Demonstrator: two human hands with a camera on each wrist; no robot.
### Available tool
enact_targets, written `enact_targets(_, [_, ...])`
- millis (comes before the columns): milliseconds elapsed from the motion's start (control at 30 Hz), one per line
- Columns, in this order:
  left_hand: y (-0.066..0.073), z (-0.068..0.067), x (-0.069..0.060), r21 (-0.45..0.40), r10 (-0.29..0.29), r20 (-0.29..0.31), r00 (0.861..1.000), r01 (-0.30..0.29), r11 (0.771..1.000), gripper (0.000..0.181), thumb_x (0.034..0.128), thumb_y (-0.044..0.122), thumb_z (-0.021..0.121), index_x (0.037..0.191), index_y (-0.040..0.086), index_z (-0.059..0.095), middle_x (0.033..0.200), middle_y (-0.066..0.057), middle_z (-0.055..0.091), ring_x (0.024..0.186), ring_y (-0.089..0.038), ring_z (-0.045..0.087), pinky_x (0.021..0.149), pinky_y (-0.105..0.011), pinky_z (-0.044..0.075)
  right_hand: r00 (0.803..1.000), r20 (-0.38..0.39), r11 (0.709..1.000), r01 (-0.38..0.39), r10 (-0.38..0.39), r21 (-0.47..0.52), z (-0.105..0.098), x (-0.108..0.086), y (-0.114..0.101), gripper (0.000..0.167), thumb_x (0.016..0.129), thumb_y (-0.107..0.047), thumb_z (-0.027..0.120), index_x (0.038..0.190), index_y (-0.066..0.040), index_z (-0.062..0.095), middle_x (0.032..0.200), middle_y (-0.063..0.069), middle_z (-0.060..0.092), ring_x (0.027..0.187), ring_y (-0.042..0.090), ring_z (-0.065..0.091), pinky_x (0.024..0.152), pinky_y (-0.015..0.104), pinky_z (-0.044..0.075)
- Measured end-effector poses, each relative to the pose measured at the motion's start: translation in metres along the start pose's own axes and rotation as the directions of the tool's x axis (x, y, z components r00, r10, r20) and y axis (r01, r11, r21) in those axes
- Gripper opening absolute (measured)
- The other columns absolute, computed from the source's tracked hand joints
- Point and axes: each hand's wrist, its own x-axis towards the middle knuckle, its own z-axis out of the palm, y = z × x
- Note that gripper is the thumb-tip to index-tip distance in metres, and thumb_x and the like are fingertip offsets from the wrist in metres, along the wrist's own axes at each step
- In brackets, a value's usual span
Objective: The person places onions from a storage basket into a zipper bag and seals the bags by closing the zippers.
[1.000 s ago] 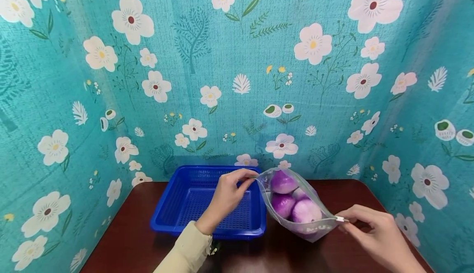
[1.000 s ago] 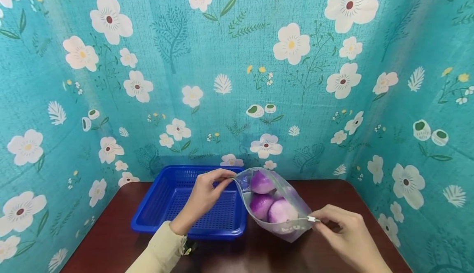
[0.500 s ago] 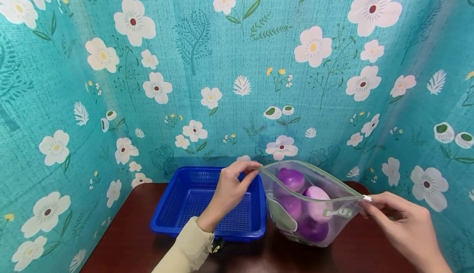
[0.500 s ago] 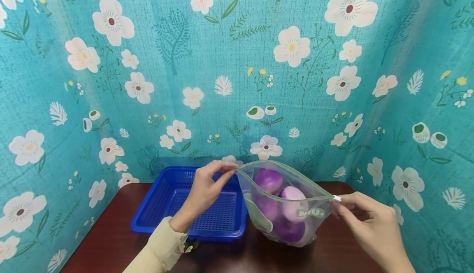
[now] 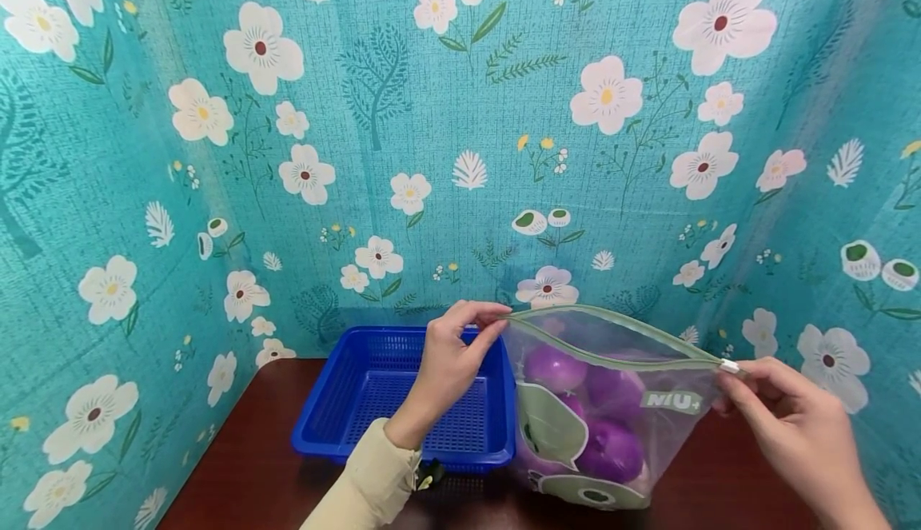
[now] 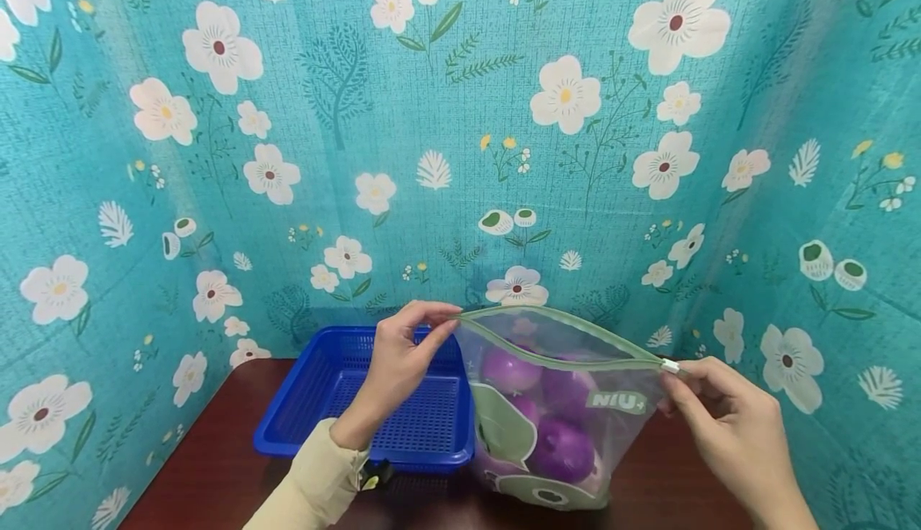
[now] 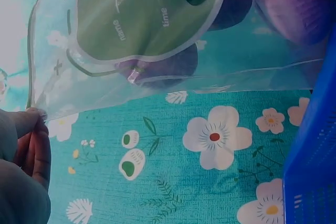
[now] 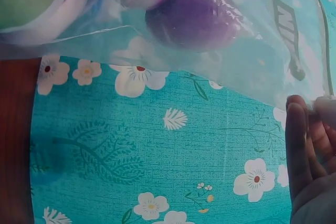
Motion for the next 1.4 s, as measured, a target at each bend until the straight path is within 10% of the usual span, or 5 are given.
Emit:
enact_targets(633, [0.0,0.004,-0.002,-0.105,-0.112,0.007,0.994,0.112,0.988,0.012,0.0972,0.012,0.072,0.109,0.013,0.075,0.103,-0.002,0.078,0.091,-0.018,0.074,0.077,-0.026,0.058,0.999,0.027,0.995,-0.039,0.037,0.089,-0.001,0.004,0.007,0.009,0.095,0.002,0.07,0.104,-0.001,0.073,0.074,-0.011,0.071,0.063,0.003,0.066,0.061,0.011,0.053])
enact_targets(1400, [-0.012,0.012,-0.008,-0.046,-0.084,-0.007,0.996,0.083,0.995,0.016,0.1017,0.018,0.067,0.117,0.016,0.072,0.107,0.002,0.075,0.097,-0.016,0.071,0.087,-0.032,0.059,0.994,0.048,0.987,-0.099,0.093,0.124,0.005,0.0,0.008,0.011,0.1,-0.004,0.066,0.108,0.002,0.072,0.073,-0.008,0.072,0.064,0.003,0.068,0.062,0.013,0.054])
